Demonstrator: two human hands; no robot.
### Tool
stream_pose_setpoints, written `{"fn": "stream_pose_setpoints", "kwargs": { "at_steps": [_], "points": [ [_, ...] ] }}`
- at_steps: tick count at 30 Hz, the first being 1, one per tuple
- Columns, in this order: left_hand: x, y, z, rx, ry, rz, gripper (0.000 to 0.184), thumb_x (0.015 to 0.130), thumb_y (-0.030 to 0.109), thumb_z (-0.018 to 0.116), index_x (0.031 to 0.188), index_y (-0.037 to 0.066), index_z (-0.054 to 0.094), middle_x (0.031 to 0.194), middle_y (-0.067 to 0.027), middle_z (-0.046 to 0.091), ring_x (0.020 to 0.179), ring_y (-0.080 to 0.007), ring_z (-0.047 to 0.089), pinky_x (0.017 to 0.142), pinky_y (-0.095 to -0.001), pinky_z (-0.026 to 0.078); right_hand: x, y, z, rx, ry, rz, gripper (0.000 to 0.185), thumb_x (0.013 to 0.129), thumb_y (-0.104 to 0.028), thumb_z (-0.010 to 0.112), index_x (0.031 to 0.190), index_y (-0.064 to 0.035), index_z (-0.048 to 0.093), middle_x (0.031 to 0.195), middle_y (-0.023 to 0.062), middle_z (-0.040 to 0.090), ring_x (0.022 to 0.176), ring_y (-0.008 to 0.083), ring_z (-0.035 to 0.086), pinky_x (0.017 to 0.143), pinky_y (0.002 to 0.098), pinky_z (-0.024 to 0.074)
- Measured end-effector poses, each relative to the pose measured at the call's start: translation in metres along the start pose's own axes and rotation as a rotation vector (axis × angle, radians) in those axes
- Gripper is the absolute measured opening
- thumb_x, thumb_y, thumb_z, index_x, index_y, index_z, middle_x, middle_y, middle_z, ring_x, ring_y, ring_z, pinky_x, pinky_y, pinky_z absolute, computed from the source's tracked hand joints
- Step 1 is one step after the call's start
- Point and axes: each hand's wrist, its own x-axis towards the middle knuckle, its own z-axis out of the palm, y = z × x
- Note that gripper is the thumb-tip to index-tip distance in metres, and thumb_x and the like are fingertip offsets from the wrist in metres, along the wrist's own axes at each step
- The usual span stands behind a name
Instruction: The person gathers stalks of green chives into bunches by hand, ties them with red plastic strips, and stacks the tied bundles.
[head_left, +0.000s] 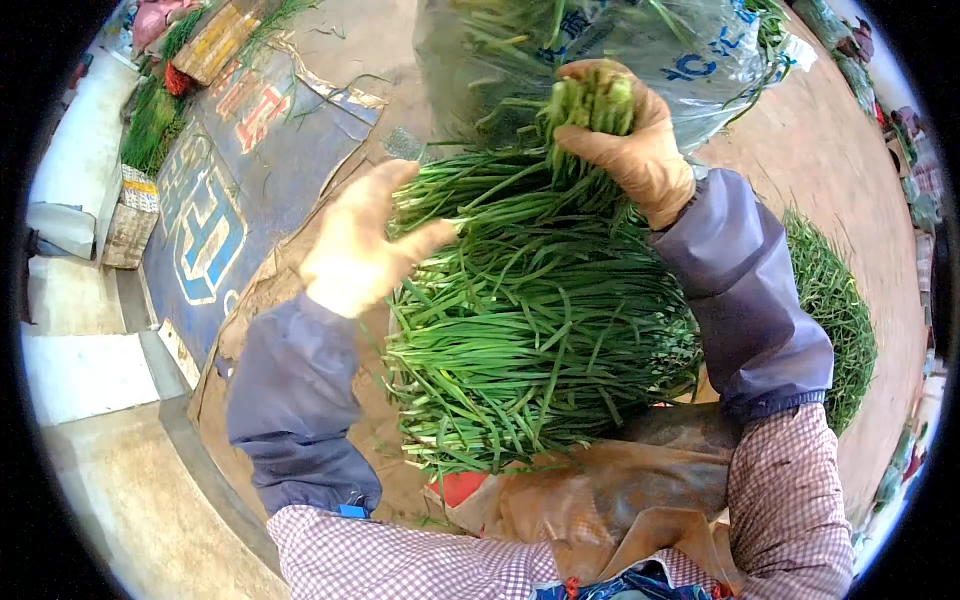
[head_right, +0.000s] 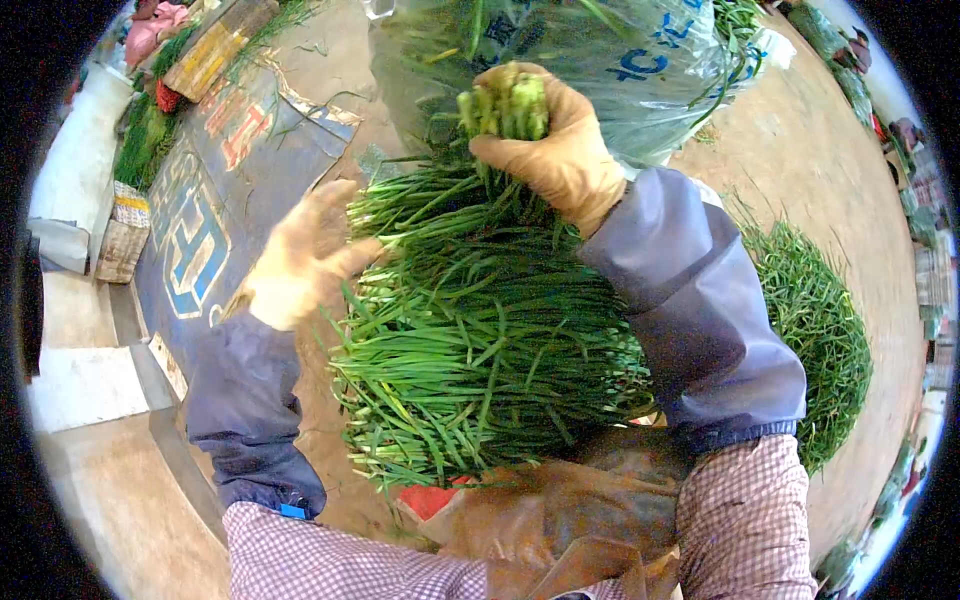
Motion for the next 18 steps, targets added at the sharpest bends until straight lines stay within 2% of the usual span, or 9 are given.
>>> {"fn": "stream_pose_setpoints", "kwargs": {
  "at_steps": [2,6,7,9,11,14,16,17,18],
  "points": [
    [0.006,0.026,0.013,0.434,-0.191,-0.005,0.099,0.075,0.044,0.076,0.147,0.0,0.024,0.151,-0.0227,0.028,0.142,-0.0337,0.022,0.117,-0.0458,0.014,-0.001,-0.004,-0.011,-0.005,-0.005,-0.025,0.053,0.067,0.002,0.078,0.116,-0.0055,0.059,0.104,0.0013,0.066,0.095,0.012,0.062,0.088,0.0286,0.05],
    [0.034,0.066,0.052,0.511,-0.198,0.102,0.117,0.07,0.065,0.069,0.149,-0.001,0.013,0.154,-0.0186,0.021,0.145,-0.0321,0.012,0.118,-0.0462,0.005,-0.014,-0.006,0.005,0.027,-0.115,0.04,0.055,0.068,0.0,0.078,0.118,-0.0054,0.057,0.106,0.0018,0.065,0.098,0.012,0.06,0.091,0.0278,0.049],
    [0.044,0.073,0.062,0.54,-0.251,0.064,0.116,0.069,0.067,0.068,0.148,0.0,0.015,0.154,-0.0181,0.022,0.145,-0.0329,0.012,0.117,-0.0481,0.007,-0.016,-0.005,0.007,-0.002,-0.181,0.066,0.057,0.069,0.0,0.079,0.121,-0.0063,0.056,0.109,0.0015,0.064,0.101,0.0132,0.06,0.092,0.0285,0.0485],
    [0.056,0.059,0.086,0.573,-0.237,0.128,0.104,0.072,0.067,0.066,0.149,0.012,0.022,0.15,-0.0164,0.028,0.143,-0.0324,0.019,0.116,-0.0508,0.01,-0.016,-0.003,0.007,-0.061,-0.265,0.077,0.064,0.069,-0.005,0.082,0.126,-0.0067,0.052,0.117,0.0024,0.061,0.107,0.015,0.058,0.096,0.0306,0.0467],
    [0.059,0.053,0.1,0.622,-0.177,0.188,0.097,0.072,0.066,0.065,0.148,0.018,0.028,0.148,-0.0151,0.031,0.141,-0.0315,0.022,0.116,-0.0518,0.012,-0.013,-0.019,-0.001,-0.695,-0.24,-0.255,0.068,0.068,-0.008,0.083,0.128,-0.0062,0.051,0.119,0.0033,0.06,0.109,0.0145,0.056,0.098,0.0312,0.0455],
    [0.059,0.043,0.111,0.56,-0.136,0.248,0.089,0.072,0.063,0.067,0.144,0.02,0.036,0.146,-0.0138,0.035,0.139,-0.0311,0.027,0.115,-0.0505,0.016,-0.012,-0.015,0.001,-0.817,-0.191,-0.426,0.064,0.069,-0.012,0.083,0.125,-0.0049,0.054,0.116,0.0042,0.061,0.104,0.0138,0.057,0.094,0.0313,0.0467],
    [0.057,0.041,0.102,0.301,-0.176,0.275,0.084,0.072,0.059,0.069,0.14,0.017,0.044,0.143,-0.0141,0.04,0.136,-0.0323,0.032,0.114,-0.0474,0.021,-0.013,-0.004,0.002,-0.262,-0.343,-0.095,0.058,0.07,-0.011,0.081,0.122,-0.0049,0.057,0.11,0.004,0.064,0.099,0.0142,0.059,0.092,0.031,0.048],
    [0.056,0.045,0.092,0.207,-0.203,0.276,0.074,0.073,0.052,0.072,0.132,0.013,0.051,0.132,-0.0152,0.05,0.127,-0.0332,0.043,0.108,-0.0427,0.031,-0.015,0.001,0.003,-0.09,-0.317,0.043,0.042,0.072,-0.007,0.077,0.111,-0.0043,0.062,0.098,0.003,0.067,0.091,0.0134,0.061,0.087,0.03,0.0497],
    [0.053,0.048,0.078,0.114,-0.23,0.273,0.065,0.073,0.045,0.075,0.124,0.009,0.058,0.12,-0.0162,0.061,0.117,-0.0341,0.054,0.102,-0.038,0.041,-0.015,0.002,0.0,-0.043,-0.285,0.023,0.039,0.071,-0.007,0.078,0.106,-0.0045,0.062,0.095,0.0028,0.067,0.088,0.0128,0.061,0.085,0.0294,0.0504]
  ]
}}
